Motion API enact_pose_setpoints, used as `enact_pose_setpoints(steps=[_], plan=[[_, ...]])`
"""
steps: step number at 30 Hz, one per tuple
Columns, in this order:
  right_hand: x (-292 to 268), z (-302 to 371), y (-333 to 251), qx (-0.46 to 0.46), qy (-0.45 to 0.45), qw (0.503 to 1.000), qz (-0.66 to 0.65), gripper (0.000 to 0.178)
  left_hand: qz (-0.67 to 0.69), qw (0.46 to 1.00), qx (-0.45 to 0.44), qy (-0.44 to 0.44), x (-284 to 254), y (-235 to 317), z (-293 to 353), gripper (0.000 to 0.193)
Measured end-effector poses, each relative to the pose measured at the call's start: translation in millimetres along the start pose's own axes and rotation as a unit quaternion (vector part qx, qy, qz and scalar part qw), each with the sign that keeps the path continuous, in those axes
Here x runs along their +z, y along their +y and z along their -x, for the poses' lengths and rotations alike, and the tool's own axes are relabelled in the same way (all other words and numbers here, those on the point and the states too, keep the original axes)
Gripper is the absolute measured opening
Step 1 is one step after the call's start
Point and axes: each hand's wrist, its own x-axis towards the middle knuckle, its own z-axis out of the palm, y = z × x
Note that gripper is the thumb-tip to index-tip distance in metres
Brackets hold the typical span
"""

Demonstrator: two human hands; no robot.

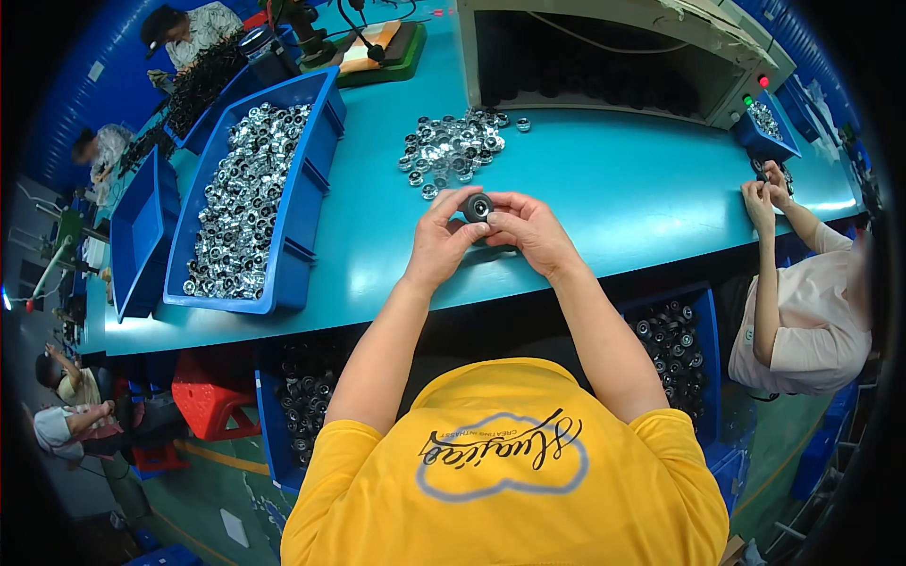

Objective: Manually assembling small mechanical components by inserting metal rings into black circular housings.

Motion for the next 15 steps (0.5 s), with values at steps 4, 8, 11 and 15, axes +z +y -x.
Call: enact_pose_setpoints(steps=[4, 8, 11, 15], plan=[[1, 1, -2, 0.017, 0.001, 1.000, 0.012, 0.038, 0.047, 0.998, -0.010, 0.035, 5, 1, 3, 0.046], [7, 6, -1, -0.068, 0.053, 0.986, 0.142, 0.035, 0.037, 0.994, -0.039, 0.096, 11, 2, 5, 0.041], [8, 7, 3, -0.082, 0.014, 0.990, 0.112, 0.031, -0.166, 0.979, -0.001, 0.122, 10, 6, 5, 0.045], [11, 7, 7, -0.069, 0.022, 0.995, 0.063, 0.032, -0.255, 0.958, 0.041, 0.124, 14, 15, 8, 0.049]])
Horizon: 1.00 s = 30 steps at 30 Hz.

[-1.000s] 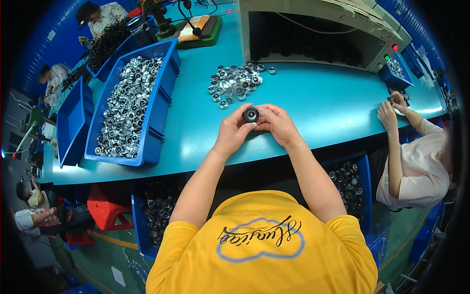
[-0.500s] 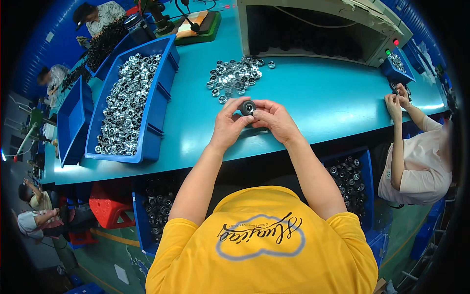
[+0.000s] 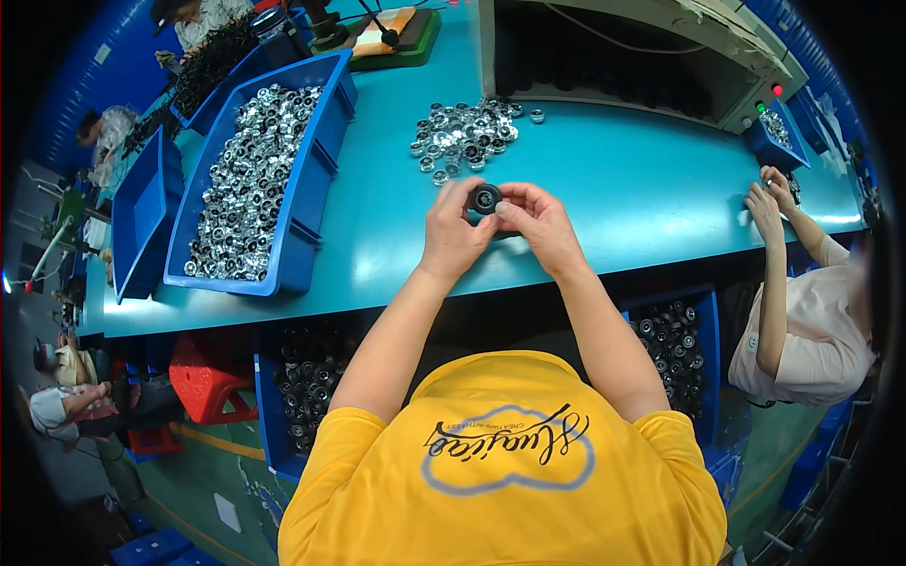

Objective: Manually assembling small mechanical components by inserting metal rings into black circular housings.

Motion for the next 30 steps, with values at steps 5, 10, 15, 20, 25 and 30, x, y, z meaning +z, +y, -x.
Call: enact_pose_setpoints(steps=[5, 10, 15, 20, 25, 30], plan=[[-4, -3, 0, 0.037, -0.008, 0.997, -0.064, 0.034, 0.010, 0.999, 0.044, -0.008, 1, -1, 1, 0.046], [-8, -5, 0, 0.027, -0.044, 0.997, -0.050, 0.036, 0.018, 0.999, 0.042, -0.004, -1, -2, 0, 0.045], [-21, -14, -16, 0.006, 0.016, 0.994, 0.110, 0.037, -0.054, 0.996, 0.068, 0.011, -55, 30, 31, 0.048], [-74, -60, -22, -0.065, 0.072, 0.941, 0.325, 0.034, -0.256, 0.967, 0.002, -0.011, -176, 5, 148, 0.049], [-97, -119, -18, -0.103, 0.135, 0.865, 0.471, 0.037, -0.494, 0.831, -0.180, -0.183, -272, -9, 255, 0.042], [-93, -141, -14, -0.128, 0.189, 0.783, 0.578, 0.036, -0.355, 0.930, -0.065, -0.069, -218, 12, 184, 0.026]])
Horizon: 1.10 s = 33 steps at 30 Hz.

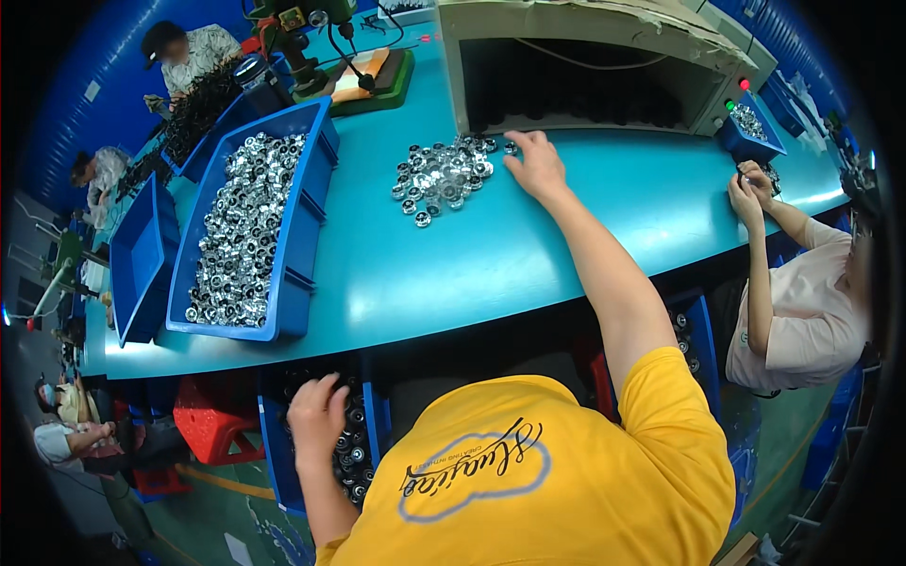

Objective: Manually assembling small mechanical components by inserting metal rings into black circular housings.

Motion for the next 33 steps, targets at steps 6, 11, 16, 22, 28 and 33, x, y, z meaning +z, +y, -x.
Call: enact_pose_setpoints(steps=[6, 11, 16, 22, 28, 33], plan=[[-3, -6, -1, 0.001, -0.005, 1.000, -0.002, 0.026, 0.126, 0.958, 0.256, 0.039, 54, 93, -145, 0.016], [8, -46, 2, -0.049, 0.048, 0.998, 0.002, 0.022, 0.239, 0.941, 0.238, 0.010, 101, 118, -216, 0.011], [34, -103, 9, 0.003, 0.036, 0.993, 0.113, 0.026, 0.233, 0.944, 0.232, 0.015, 138, 112, -235, 0.009], [21, -84, 13, -0.029, 0.082, 0.994, -0.066, 0.023, 0.267, 0.944, 0.189, 0.045, 136, 109, -229, 0.007], [-24, 28, -42, 0.083, -0.115, 0.897, -0.418, 0.021, 0.351, 0.927, 0.123, 0.046, 128, 132, -236, 0.019], [-17, 91, -66, 0.122, -0.239, 0.778, -0.569, 0.023, 0.420, 0.901, 0.106, 0.034, 128, 149, -235, 0.027]])
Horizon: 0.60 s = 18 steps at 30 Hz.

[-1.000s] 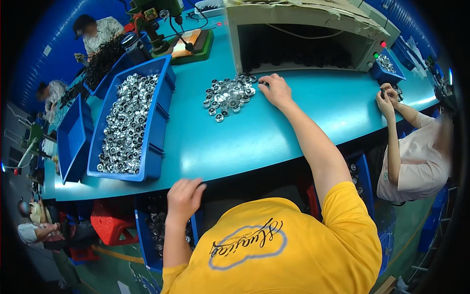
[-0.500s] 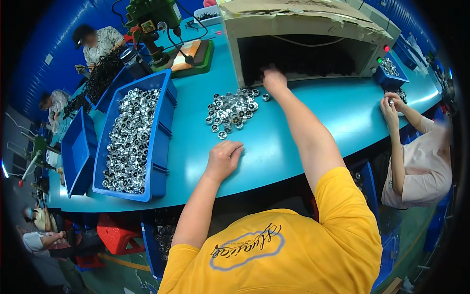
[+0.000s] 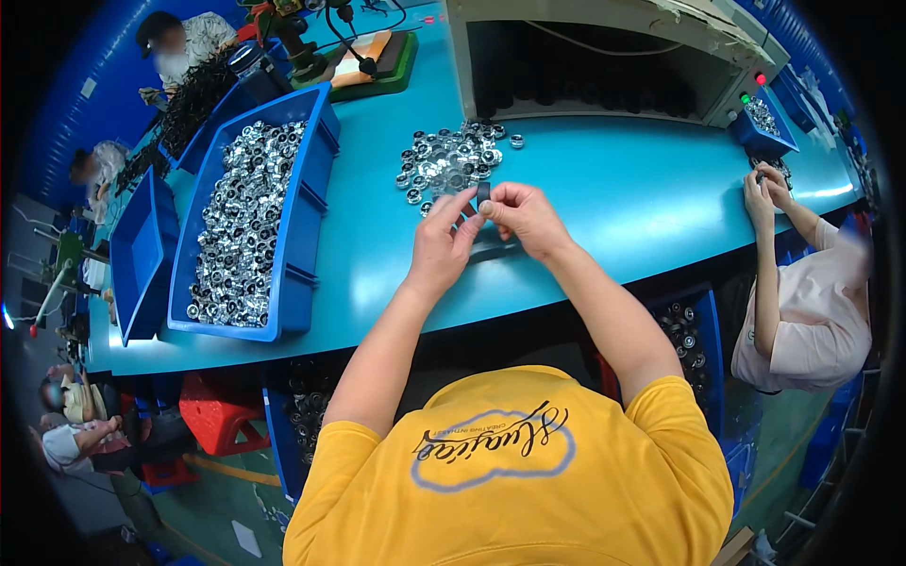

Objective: Manually assembling small mechanical components by inserting metal rings into black circular housings.

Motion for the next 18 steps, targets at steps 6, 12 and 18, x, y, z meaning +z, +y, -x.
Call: enact_pose_setpoints(steps=[6, 12, 18], plan=[[7, 16, 8, 0.024, -0.028, 0.997, -0.061, 0.024, 0.075, 0.997, -0.012, -0.006, -2, -14, 18, 0.013], [11, 17, 15, 0.004, -0.037, 0.998, -0.057, 0.026, 0.270, 0.945, -0.179, -0.051, -6, -27, 19, 0.008], [21, 16, 10, -0.067, -0.029, 0.997, 0.029, 0.021, 0.433, 0.877, -0.203, -0.034, -7, -44, 22, 0.016]])
